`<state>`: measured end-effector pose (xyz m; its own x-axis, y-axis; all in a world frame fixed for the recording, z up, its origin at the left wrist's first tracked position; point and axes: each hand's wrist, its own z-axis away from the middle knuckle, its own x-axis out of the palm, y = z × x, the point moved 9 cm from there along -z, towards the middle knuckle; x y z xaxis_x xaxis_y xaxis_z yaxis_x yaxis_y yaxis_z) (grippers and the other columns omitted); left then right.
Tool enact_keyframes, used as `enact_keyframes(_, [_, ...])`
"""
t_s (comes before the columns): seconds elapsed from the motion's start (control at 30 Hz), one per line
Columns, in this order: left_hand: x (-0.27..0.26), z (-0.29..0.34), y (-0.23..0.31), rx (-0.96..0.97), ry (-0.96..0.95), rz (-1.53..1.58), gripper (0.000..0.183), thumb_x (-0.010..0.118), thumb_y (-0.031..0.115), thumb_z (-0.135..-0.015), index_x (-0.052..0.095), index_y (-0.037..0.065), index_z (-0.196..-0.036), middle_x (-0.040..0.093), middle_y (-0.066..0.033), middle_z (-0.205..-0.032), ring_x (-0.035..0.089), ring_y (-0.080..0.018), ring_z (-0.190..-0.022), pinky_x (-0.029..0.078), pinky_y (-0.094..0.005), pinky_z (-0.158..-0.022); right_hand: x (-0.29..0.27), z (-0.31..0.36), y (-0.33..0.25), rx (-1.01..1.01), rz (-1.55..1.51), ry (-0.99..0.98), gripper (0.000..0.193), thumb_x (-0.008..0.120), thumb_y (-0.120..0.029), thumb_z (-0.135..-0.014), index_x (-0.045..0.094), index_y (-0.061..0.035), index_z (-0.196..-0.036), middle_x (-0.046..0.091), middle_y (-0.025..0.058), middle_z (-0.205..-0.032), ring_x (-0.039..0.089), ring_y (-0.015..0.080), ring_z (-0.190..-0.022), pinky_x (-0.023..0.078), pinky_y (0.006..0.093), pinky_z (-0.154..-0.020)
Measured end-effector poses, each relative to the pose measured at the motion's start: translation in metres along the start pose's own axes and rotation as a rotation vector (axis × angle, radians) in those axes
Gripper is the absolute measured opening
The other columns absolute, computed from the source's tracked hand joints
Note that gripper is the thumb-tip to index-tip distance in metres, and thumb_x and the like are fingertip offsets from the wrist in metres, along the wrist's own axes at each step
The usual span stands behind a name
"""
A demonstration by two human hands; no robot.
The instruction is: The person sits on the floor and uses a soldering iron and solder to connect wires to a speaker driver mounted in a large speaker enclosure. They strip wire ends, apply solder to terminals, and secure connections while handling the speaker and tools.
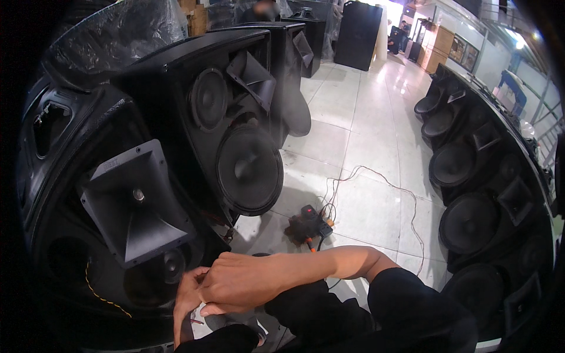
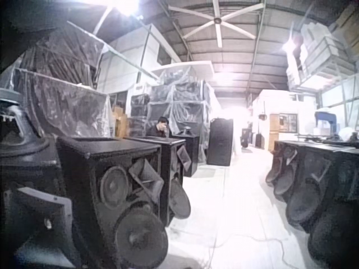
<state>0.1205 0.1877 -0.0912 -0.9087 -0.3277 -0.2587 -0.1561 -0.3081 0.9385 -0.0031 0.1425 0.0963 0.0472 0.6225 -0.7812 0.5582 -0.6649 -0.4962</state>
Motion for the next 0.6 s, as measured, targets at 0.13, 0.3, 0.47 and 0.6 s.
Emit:
enact_keyframes(0.13, [0.006,-0.004,-0.014,-0.062,-0.051,0.040,0.034,0.077,0.008,-0.077,0.067,-0.004,-0.108,0.071,-0.0083,-0.100,0.065,-0.0133,-0.091,0.051,-0.0283,-0.083,-0.001,-0.001,0.002,0.024,-0.007,-0.015,0.032,0.064,-0.022,-0.090,0.066,0.0069,-0.076,0.063,0.0222,-0.065,0.064,0.0372,-0.062,0.046,0.0407,-0.055])
enact_keyframes(0.3, [0.010,-0.011,-0.023,-0.086,-0.076,-0.034,0.033,0.076,0.006,-0.077,0.067,-0.004,-0.107,0.071,-0.0082,-0.098,0.065,-0.0129,-0.089,0.051,-0.0279,-0.081,-0.007,0.001,0.003,0.025,-0.034,0.055,0.026,0.065,-0.017,-0.089,0.066,0.0072,-0.079,0.064,0.0231,-0.068,0.065,0.0382,-0.065,0.047,0.0410,-0.057])
enact_keyframes(0.47, [0.006,-0.012,-0.033,-0.110,-0.027,-0.016,0.032,0.075,0.005,-0.077,0.067,-0.004,-0.107,0.071,-0.0082,-0.096,0.065,-0.0128,-0.087,0.051,-0.0277,-0.080,-0.011,0.002,0.010,-0.052,-0.066,0.193,0.023,0.067,-0.015,-0.085,0.064,0.0064,-0.077,0.063,0.0233,-0.067,0.065,0.0390,-0.066,0.048,0.0421,-0.059])
enact_keyframes(0.6, [0.007,-0.014,-0.031,-0.123,-0.028,-0.023,0.032,0.075,0.004,-0.078,0.066,-0.004,-0.107,0.071,-0.0082,-0.095,0.065,-0.0127,-0.086,0.051,-0.0276,-0.079,-0.013,0.011,0.010,-0.015,-0.058,0.141,0.023,0.060,-0.018,-0.092,0.062,0.0018,-0.081,0.062,0.0189,-0.070,0.064,0.0373,-0.067,0.046,0.0438,-0.056])
